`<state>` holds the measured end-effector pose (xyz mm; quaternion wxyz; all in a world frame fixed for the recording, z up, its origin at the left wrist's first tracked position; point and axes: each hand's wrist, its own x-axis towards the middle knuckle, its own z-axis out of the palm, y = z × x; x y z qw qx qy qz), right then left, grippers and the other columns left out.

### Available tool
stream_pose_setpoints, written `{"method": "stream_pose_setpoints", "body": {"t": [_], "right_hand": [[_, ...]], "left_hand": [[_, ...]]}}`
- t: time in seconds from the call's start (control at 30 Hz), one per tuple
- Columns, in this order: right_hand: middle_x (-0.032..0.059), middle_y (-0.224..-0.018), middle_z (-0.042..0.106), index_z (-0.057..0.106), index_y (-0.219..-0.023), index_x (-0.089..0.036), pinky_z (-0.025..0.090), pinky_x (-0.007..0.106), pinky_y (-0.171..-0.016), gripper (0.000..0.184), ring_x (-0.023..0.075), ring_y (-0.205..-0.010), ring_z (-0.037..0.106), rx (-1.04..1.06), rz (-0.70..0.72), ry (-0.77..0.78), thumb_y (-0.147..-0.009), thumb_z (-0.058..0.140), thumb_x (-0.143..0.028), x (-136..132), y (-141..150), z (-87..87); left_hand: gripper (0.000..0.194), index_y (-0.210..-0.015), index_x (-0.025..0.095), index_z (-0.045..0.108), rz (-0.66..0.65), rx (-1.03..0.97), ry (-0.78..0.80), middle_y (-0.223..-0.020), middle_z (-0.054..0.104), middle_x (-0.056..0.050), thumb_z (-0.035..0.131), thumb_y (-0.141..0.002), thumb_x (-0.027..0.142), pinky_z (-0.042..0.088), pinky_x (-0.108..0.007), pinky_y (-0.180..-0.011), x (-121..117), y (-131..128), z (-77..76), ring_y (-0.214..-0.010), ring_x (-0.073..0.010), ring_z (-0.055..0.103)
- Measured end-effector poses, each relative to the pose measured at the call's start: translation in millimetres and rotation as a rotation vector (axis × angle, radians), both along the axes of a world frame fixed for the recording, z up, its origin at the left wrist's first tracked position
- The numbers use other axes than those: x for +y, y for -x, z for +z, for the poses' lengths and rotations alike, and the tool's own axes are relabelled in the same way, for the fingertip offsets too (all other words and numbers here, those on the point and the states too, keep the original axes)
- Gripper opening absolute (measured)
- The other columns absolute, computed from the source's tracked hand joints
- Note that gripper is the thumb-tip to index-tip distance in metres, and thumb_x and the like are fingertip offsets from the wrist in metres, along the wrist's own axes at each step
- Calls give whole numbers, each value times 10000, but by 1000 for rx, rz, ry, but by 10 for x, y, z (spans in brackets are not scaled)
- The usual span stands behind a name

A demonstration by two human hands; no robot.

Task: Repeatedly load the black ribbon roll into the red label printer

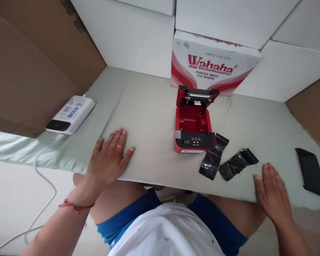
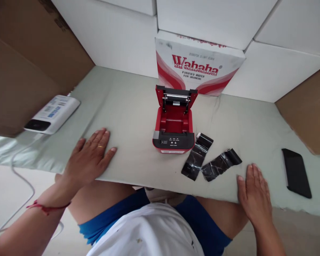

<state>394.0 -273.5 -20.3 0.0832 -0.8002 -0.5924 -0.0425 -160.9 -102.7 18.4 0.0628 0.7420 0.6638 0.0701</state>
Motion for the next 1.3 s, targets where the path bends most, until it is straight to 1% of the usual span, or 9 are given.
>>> {"method": "stream_pose_setpoints", "body": {"t": [0.23, 0.3, 0.43, 0.63, 0.73, 0.83, 0.97, 1.1, 1.3], "right_hand": [[296, -1673, 573, 614, -1577, -48, 373, 661, -1352, 875, 451, -1612, 502, 162, -45, -102, -1088, 336, -719, 18, 65, 198], [239, -1529, 711, 711, -1476, -135, 479, 635, -1279, 788, 418, -1461, 653, 271, -179, -185, -1057, 413, -732, 94, 77, 317], [211, -1337, 777, 769, -1367, -173, 614, 568, -1062, 683, 342, -1098, 769, 358, -313, -260, -1014, 497, -690, 377, 70, 551], [173, -1169, 806, 840, -1225, -231, 557, 595, -1067, 648, 373, -1101, 673, 256, -15, -63, -931, 542, -726, 978, 24, 614], [201, -1090, 810, 855, -1170, -198, 571, 635, -1052, 661, 421, -1097, 712, 193, 111, 132, -898, 529, -704, 1172, 79, 690], [187, -1046, 834, 881, -1136, -238, 644, 615, -965, 598, 430, -1002, 784, 279, 225, 338, -880, 590, -694, 1135, 156, 1032], [49, -1231, 867, 842, -1300, -518, 710, 522, -914, 394, 407, -1088, 830, 457, 556, 544, -930, 744, -608, 909, 321, 1817], [-1, -1163, 876, 761, -1427, -558, 705, 414, -843, 408, 309, -953, 842, 419, 704, 420, -1026, 691, -533, 1179, 787, 2379], [47, -1150, 859, 803, -1367, -286, 625, 386, -800, 466, 283, -939, 777, 439, 756, 396, -1016, 657, -556, 2282, 1637, 2220]], "left_hand": [[770, -1768, 282, 376, 22, -96, -51, -1820, 454, -115, 349, -1082, 629, 256, -723, -1402, -20, 117, -75, -1690, -432, 418], [726, -1719, 382, 435, 64, -185, -115, -1805, 481, -47, 465, -1042, 642, 280, -772, -1388, -44, 73, -87, -1674, -467, 426], [645, -1527, 340, 634, 126, -455, -229, -1735, 530, -94, 634, -954, 634, 415, -786, -1310, -10, -186, 28, -1600, -514, 493], [458, -1275, 226, 707, 197, -1105, -178, -1326, 759, -125, 671, -992, 584, 570, -526, -1178, 676, -1000, 327, -1321, -312, 709], [303, -1190, 244, 686, 218, -1449, -53, -1356, 744, -84, 681, -1015, 492, 527, -436, -1205, 1082, -1430, 296, -1358, -259, 678], [369, -1190, 233, 661, 85, -1687, 150, -1297, 753, -90, 680, -1020, 559, 564, -422, -1129, 1241, -1734, 148, -1258, -257, 710], [526, -1190, 226, 661, 6, -1807, 204, -1212, 760, -64, 771, -934, 672, 574, -406, -1109, 1170, -1850, -68, -1151, -235, 726], [596, -1256, 241, 642, -96, -1894, 230, -1349, 740, -74, 853, -873, 647, 543, -433, -1187, 1125, -1792, -125, -1285, -255, 711], [687, -1368, 229, 621, -282, -1864, 344, -1520, 707, -117, 930, -809, 479, 431, -511, -1309, 1198, -1756, -71, -1507, -337, 609]]}}
